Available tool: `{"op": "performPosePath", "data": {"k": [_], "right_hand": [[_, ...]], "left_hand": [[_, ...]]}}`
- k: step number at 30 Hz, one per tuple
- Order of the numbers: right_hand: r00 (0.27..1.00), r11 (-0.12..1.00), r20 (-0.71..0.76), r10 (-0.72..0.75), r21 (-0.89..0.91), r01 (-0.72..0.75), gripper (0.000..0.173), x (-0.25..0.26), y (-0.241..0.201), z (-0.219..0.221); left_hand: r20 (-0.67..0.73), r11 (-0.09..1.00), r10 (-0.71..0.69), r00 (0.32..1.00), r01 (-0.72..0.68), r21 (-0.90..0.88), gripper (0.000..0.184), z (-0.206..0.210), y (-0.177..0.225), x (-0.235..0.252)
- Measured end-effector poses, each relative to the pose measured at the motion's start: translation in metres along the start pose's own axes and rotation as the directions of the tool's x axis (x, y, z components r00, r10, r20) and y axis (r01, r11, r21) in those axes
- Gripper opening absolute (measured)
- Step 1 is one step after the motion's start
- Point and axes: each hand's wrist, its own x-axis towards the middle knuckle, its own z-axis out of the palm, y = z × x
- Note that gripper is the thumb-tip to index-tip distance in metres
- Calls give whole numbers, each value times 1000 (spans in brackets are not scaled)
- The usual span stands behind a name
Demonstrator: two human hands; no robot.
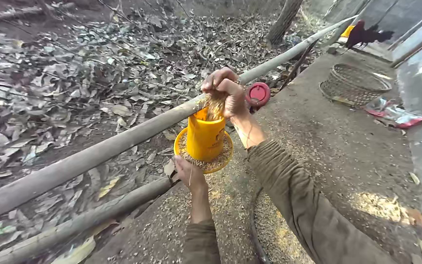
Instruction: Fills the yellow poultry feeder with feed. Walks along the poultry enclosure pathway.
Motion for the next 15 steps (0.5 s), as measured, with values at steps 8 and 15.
{"op": "performPosePath", "data": {"k": [8, 15], "right_hand": [[974, 908, -173, -143, -415, 59, 17, 4, -12, 17], [905, 885, -241, 351, -231, -405, 22, -83, -133, -40]], "left_hand": [[36, 1000, 2, 999, -3, 10, 62, 0, -7, 7], [74, 1000, 13, 997, -12, -14, 69, -5, -19, 22]]}}
